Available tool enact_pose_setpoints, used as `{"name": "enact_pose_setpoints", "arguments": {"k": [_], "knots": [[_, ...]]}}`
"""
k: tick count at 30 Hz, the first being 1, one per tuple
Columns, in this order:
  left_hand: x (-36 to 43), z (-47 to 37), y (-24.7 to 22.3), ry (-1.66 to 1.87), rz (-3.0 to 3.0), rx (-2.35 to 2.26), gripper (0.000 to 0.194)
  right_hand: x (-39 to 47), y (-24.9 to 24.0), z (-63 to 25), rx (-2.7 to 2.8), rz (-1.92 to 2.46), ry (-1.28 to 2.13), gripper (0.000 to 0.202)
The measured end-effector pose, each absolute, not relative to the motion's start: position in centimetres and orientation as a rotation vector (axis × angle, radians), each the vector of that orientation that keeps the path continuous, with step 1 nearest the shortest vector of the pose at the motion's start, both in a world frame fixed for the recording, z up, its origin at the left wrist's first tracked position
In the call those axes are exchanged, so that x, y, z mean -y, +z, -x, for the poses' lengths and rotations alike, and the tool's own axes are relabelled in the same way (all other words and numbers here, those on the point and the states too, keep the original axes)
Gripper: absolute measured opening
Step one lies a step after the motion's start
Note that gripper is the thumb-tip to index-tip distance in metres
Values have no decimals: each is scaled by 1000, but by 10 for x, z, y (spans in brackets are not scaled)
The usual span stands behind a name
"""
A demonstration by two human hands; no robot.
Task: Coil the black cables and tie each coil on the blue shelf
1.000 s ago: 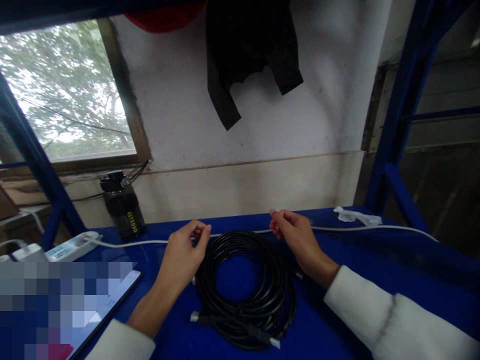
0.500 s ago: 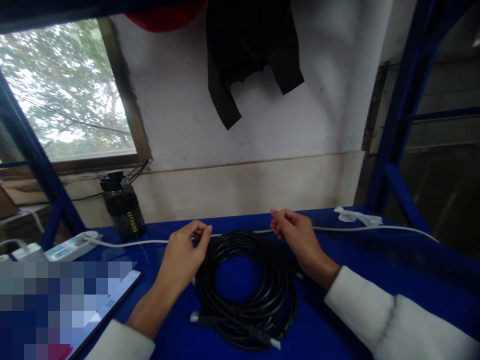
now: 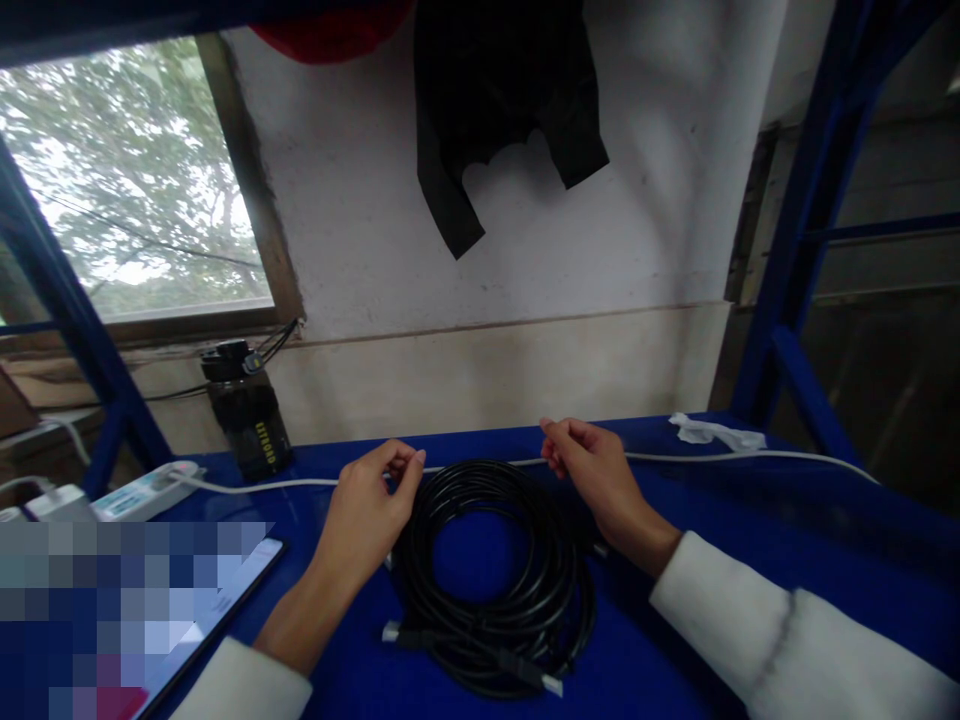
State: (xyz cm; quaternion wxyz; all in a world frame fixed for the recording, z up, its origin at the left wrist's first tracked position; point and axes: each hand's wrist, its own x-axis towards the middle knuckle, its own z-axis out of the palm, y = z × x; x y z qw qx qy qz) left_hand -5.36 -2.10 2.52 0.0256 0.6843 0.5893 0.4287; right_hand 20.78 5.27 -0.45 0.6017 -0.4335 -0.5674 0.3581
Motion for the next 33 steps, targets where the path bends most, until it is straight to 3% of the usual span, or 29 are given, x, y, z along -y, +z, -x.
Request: {"name": "enact_pose_setpoints", "arguments": {"k": [33], "knots": [[19,55,23,1332,-2119,-1834,26,-54,-6,-207,1356,979,804,44]]}}
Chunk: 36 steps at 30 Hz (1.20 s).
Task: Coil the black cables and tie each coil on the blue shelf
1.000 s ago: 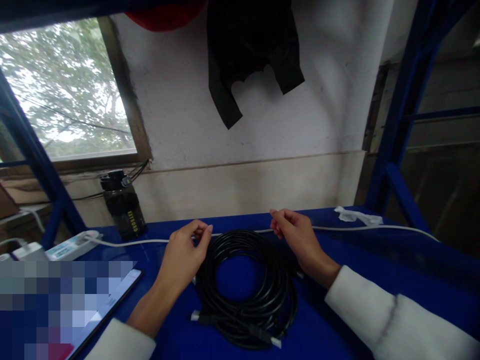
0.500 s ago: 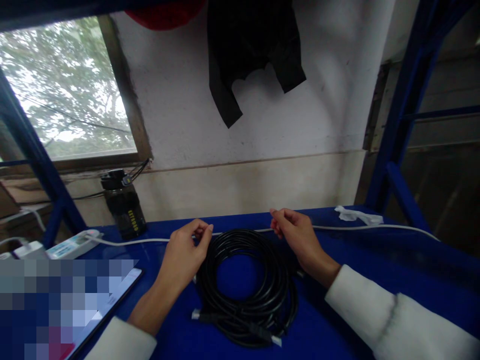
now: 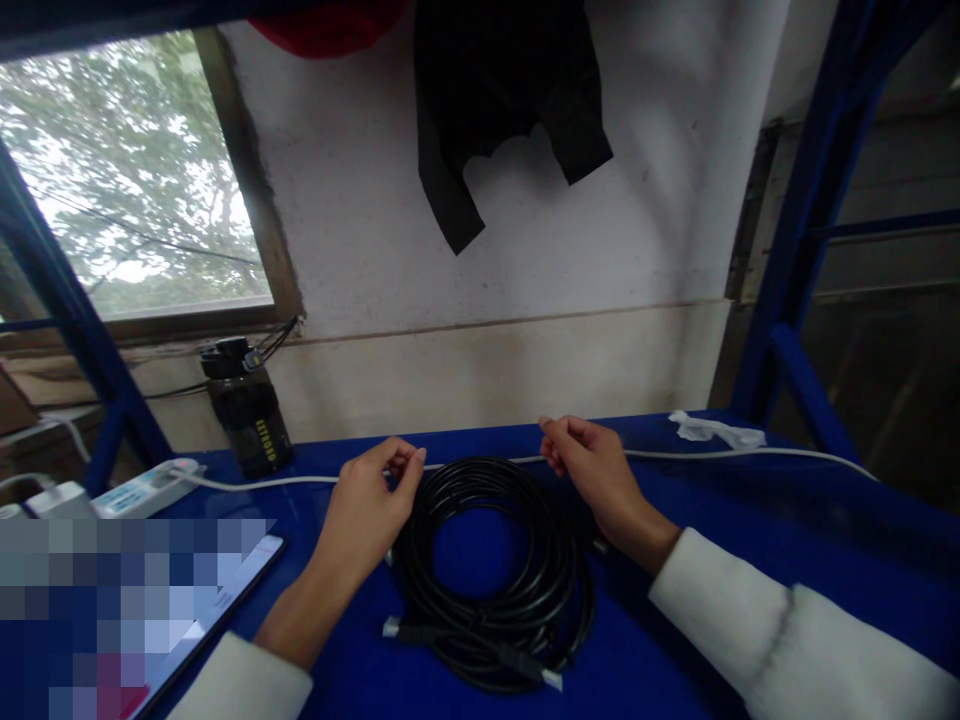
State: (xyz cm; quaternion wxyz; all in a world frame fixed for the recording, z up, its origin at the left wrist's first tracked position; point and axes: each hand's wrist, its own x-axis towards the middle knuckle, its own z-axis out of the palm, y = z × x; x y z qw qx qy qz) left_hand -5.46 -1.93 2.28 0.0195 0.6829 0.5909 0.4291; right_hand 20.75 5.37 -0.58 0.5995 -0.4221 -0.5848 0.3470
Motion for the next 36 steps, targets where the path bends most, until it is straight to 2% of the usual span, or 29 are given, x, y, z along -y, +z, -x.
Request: {"name": "enact_pose_setpoints", "arguments": {"k": [36], "knots": [[21,55,23,1318,-2137,-1847,25,-52,-5,-207,1376,982,784,44]]}}
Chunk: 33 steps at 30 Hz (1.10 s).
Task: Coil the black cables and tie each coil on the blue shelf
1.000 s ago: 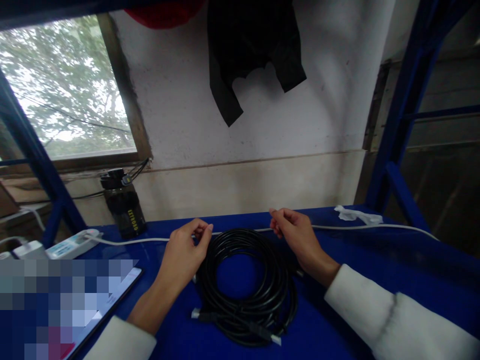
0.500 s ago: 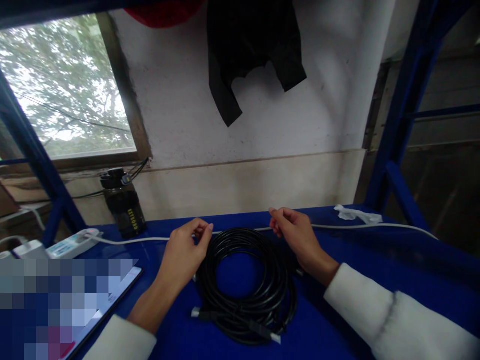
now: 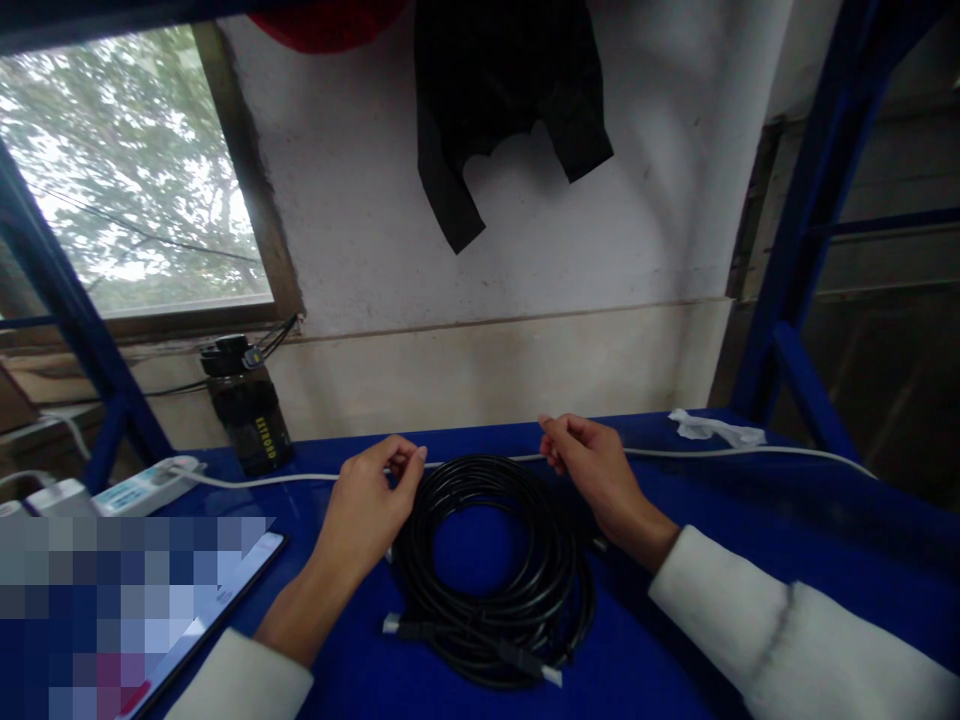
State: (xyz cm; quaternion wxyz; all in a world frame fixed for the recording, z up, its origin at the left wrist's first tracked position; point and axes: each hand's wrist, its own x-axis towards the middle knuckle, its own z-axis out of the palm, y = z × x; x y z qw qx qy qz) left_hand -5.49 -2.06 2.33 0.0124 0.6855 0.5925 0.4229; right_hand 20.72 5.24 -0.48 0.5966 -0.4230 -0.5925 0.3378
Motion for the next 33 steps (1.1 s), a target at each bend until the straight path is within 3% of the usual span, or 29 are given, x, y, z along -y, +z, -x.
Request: {"name": "enact_pose_setpoints", "arguments": {"k": [33], "knots": [[20,54,24,1309,-2149,-1838,26,-52,-5,-207,1378,968,788,43]]}}
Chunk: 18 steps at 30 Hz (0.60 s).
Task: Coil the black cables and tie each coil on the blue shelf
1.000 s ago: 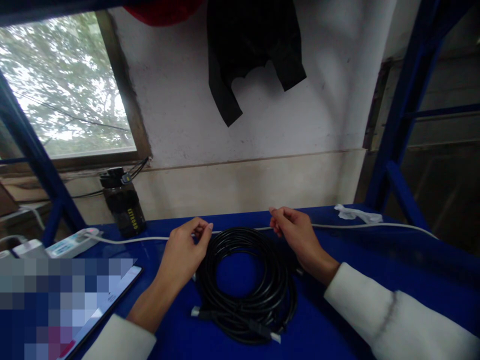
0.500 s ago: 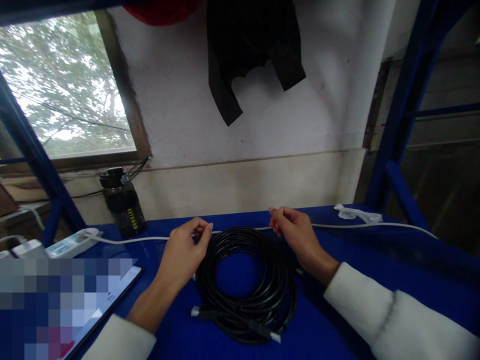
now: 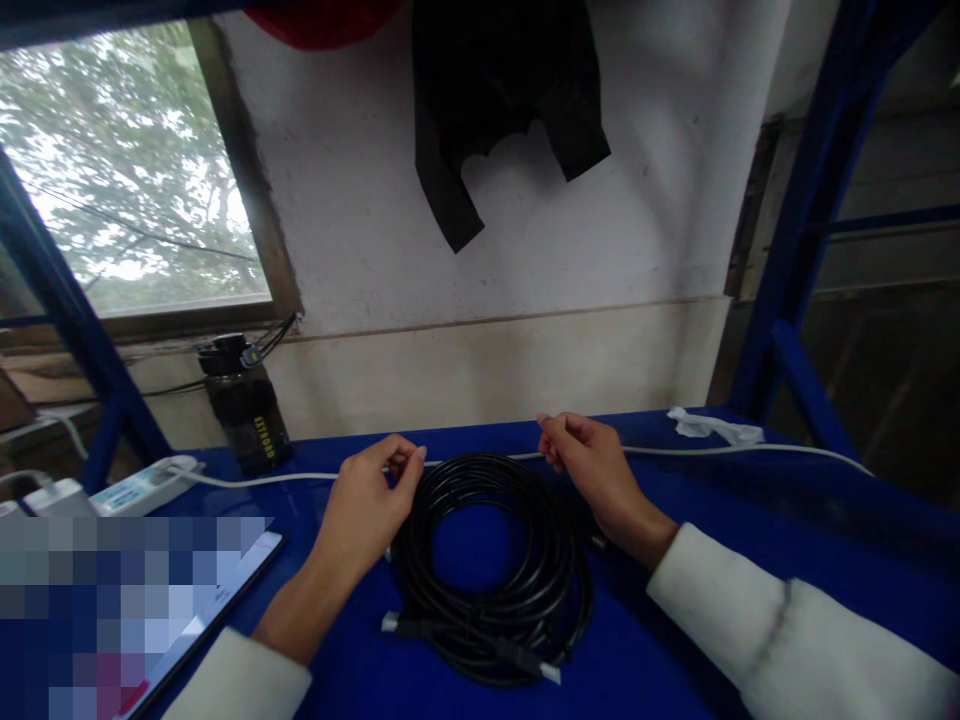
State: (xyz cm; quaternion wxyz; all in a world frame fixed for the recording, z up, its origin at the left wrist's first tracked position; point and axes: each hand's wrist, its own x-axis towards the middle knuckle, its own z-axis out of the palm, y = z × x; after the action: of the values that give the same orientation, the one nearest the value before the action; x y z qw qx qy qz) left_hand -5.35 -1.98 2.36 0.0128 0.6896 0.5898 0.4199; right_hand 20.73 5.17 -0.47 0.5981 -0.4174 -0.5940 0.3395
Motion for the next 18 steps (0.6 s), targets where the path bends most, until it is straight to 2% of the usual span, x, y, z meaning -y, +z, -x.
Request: {"name": "enact_pose_setpoints", "arguments": {"k": [18], "knots": [[20,54,23,1281,-2139,-1832,26,-52,-5,-206,1375,982,810,44]]}}
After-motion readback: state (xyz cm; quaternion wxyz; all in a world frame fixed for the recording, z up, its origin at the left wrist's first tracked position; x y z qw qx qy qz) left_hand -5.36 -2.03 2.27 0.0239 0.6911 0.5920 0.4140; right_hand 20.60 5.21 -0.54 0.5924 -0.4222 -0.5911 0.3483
